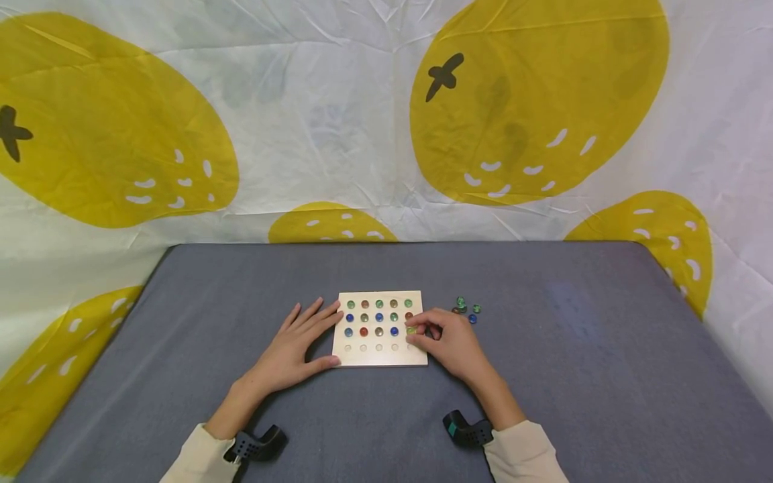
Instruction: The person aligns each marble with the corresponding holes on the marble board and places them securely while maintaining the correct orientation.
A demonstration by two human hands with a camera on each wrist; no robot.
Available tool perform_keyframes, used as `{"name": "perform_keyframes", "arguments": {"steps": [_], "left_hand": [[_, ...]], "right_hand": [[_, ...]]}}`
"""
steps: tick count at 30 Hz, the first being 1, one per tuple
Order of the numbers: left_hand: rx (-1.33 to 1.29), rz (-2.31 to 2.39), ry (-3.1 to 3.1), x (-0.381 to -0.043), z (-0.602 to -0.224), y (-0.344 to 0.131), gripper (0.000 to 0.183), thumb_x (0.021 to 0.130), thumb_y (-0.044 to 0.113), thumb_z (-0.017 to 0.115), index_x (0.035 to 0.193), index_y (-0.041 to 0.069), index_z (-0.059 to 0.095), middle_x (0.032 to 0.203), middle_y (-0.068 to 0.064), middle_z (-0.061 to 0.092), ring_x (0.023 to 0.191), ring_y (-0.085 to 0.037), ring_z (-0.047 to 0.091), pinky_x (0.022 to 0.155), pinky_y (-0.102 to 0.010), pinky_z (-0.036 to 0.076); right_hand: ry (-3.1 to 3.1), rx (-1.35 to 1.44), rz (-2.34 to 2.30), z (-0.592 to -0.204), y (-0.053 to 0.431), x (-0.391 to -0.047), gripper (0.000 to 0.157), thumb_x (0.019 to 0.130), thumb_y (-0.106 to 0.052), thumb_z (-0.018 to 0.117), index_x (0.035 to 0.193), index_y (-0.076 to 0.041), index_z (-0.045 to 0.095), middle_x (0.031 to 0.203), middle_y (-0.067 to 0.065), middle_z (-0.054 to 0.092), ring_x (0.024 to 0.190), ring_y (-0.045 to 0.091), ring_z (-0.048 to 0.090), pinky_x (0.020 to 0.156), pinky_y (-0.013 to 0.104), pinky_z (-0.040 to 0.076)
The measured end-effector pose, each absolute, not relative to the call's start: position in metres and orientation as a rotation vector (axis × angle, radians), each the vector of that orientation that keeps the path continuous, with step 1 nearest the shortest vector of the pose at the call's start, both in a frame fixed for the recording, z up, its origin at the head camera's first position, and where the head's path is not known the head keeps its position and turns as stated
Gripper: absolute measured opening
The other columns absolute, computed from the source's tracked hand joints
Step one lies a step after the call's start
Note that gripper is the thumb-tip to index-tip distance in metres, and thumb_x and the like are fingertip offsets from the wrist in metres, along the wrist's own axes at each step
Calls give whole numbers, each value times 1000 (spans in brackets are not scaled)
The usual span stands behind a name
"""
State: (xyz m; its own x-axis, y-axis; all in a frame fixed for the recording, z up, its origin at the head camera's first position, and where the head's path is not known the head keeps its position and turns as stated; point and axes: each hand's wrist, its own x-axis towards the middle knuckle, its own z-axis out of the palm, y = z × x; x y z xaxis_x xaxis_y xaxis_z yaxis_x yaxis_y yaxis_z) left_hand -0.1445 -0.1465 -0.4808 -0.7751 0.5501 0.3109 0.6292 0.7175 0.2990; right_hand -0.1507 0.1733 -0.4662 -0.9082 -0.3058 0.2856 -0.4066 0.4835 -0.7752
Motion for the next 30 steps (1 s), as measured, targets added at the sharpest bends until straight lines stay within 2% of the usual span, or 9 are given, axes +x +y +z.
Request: {"name": "perform_keyframes", "arguments": {"steps": [20, 30], "left_hand": [[-945, -584, -2729, -145, -480, -146, 76, 88, 62, 55, 150, 21, 37, 155, 2, 28, 143, -27, 18, 114, -54, 7], [-944, -589, -2727, -145, -479, -146, 76, 89, 64, 51, 149, 20, 37, 155, 2, 29, 143, -28, 19, 113, -55, 8]], "right_hand": [[-2616, 620, 1407, -466, 174, -152, 18, 81, -17, 79, 98, -18, 74, 77, -7, 58, 57, 10, 43, 52, 24, 37], [-2624, 619, 1411, -464, 174, -154, 18, 81, -18, 79, 98, -18, 74, 76, -7, 58, 57, 10, 43, 52, 24, 37]]}}
